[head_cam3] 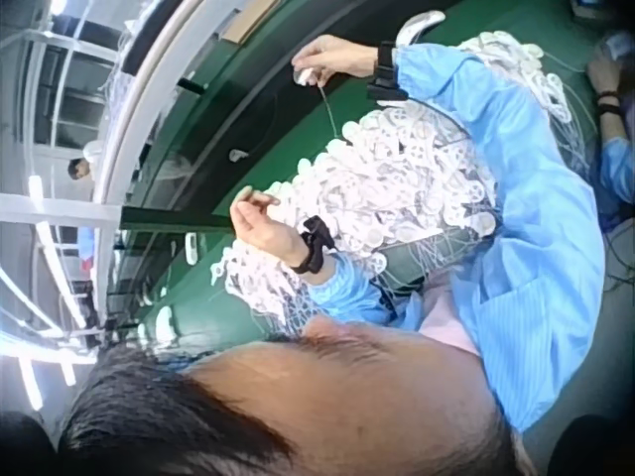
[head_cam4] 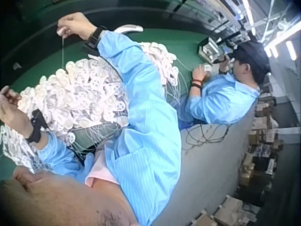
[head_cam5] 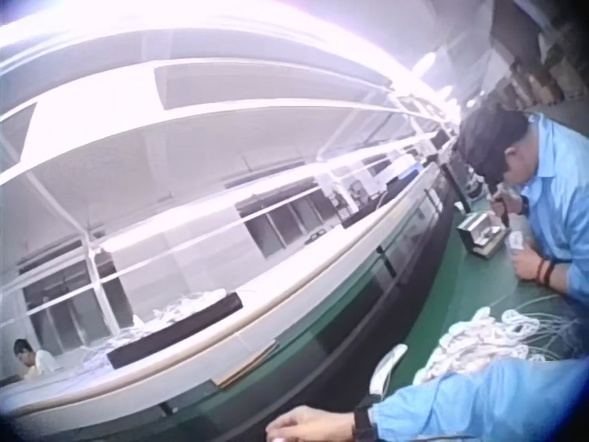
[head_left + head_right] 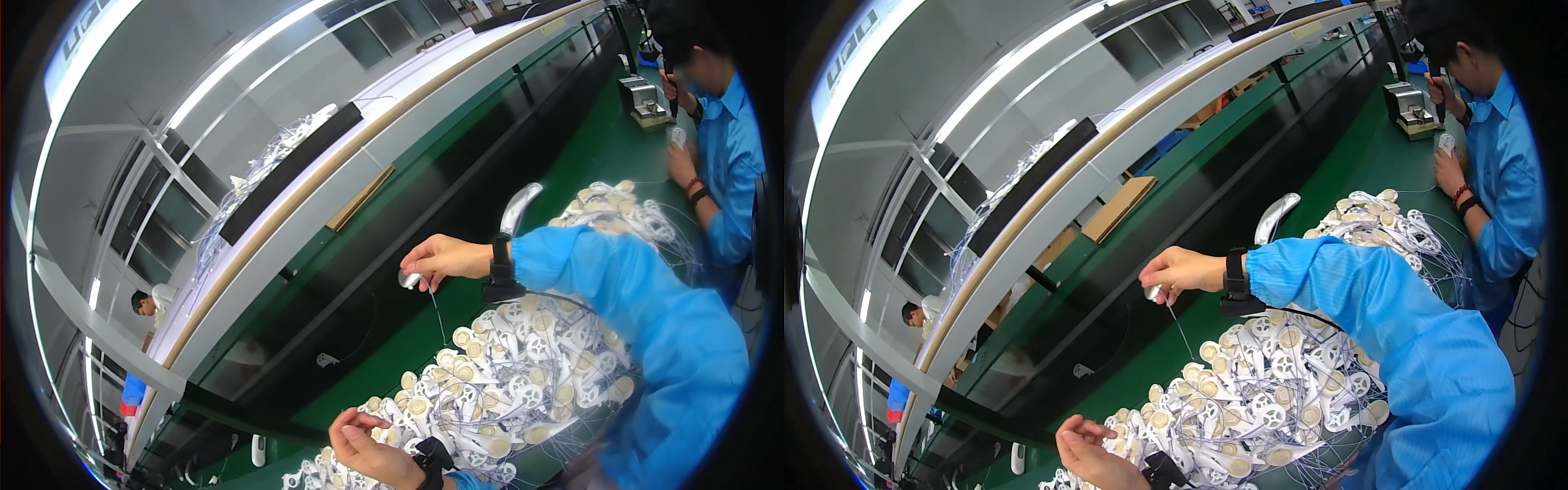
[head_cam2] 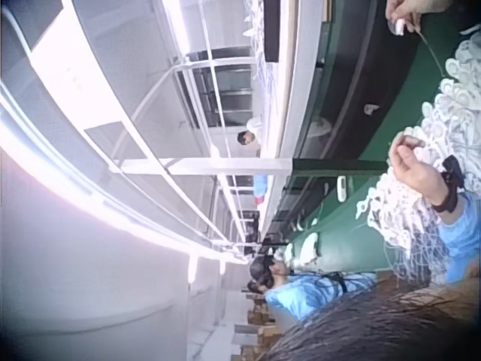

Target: Assembling white plastic housings and wiring components on a production line.

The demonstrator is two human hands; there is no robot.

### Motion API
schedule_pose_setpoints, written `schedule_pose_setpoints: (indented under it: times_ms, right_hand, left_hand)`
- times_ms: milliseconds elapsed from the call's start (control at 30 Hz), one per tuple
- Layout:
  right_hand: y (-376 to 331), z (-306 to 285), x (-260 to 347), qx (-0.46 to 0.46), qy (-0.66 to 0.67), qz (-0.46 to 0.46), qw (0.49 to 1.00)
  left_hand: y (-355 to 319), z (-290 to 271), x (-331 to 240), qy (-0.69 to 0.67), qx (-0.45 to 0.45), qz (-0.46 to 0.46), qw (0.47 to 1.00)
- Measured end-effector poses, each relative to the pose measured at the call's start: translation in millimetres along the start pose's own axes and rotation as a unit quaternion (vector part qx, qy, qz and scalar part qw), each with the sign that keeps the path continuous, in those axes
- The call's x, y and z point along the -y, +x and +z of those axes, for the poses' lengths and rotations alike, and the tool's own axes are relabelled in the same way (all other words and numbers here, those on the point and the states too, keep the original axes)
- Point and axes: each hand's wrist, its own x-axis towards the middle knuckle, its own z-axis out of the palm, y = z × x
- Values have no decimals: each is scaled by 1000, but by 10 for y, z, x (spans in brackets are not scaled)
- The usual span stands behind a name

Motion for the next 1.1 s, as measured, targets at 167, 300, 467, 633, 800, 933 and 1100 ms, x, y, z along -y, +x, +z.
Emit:
schedule_pose_setpoints:
  times_ms: [167,300,467,633,800,933,1100]
  right_hand:
    - [-264,182,43,8,-28,-33,999]
    - [-203,125,36,-30,-11,-124,992]
    - [-231,128,274,-76,58,-226,969]
    - [-407,188,447,-89,68,-159,981]
    - [-653,362,417,-20,130,-61,989]
    - [-923,476,369,51,150,13,987]
    - [-1170,546,138,83,85,88,989]
  left_hand:
    - [-3,20,16,3,5,1,1000]
    - [-13,17,22,10,9,2,1000]
    - [-23,5,-6,10,14,-1,1000]
    - [-24,11,-13,5,14,-4,1000]
    - [-22,7,-29,6,15,1,1000]
    - [-30,30,-30,22,13,13,1000]
    - [-30,-42,0,-10,32,-35,999]
